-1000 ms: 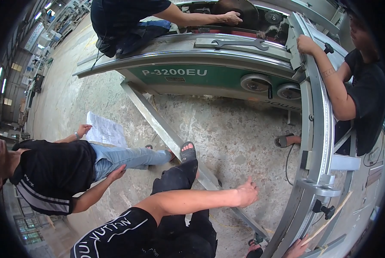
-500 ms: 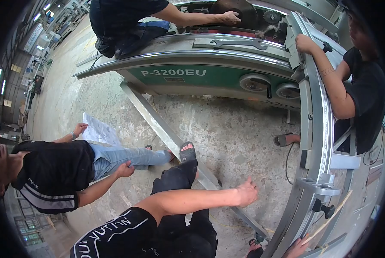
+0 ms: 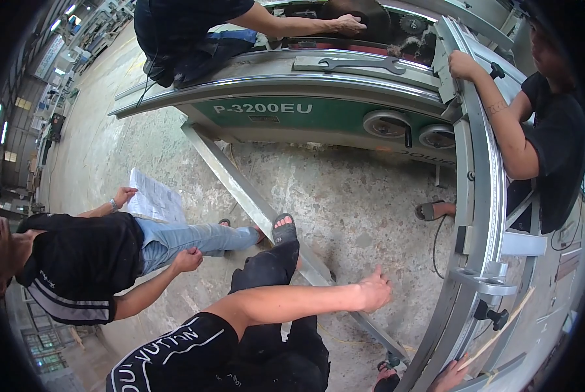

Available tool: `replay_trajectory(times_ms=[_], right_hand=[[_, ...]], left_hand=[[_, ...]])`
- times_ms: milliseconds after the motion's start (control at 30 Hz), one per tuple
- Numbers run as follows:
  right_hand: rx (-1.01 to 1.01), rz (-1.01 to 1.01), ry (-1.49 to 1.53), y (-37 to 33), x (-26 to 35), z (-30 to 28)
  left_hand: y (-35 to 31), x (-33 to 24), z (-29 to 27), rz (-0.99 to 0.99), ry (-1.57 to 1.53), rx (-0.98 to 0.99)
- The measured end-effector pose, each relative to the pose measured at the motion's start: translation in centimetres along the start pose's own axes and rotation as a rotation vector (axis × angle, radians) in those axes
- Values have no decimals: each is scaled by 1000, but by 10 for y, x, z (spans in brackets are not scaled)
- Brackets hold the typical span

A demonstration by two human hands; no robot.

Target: Operating and preparing an industrial table saw for cutting white profiles.

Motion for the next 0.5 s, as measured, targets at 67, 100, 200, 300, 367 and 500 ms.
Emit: replay_trajectory(times_ms=[67, 100, 200, 300, 367, 500], right_hand=[[0, 7, 31, 0, -1, 0], [6, 38, 43, 1, -3, 0], [-12, -24, 4, 0, 4, -1], [-1, -36, 2, 2, 7, -2], [32, 48, 51, 3, 2, 1], [0, 13, 56, 1, 8, -1]], left_hand=[[0, 0, 0, -8, -2, -14], [0, 0, 0, -18, -5, -27], [-1, 0, -2, -15, -23, -33], [-1, 0, -1, -15, -21, -31], [0, 0, 0, -11, -24, -21], [-1, 0, -2, -14, 5, -34]])
Point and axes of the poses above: each hand's wrist, its own y-axis towards the middle knuckle, its own z-axis out of the palm, x = y × z, the point moved 8 cm from there along y, towards the middle knuckle, and after that the axes turned 8 degrees about y, right-handed, at the moved point
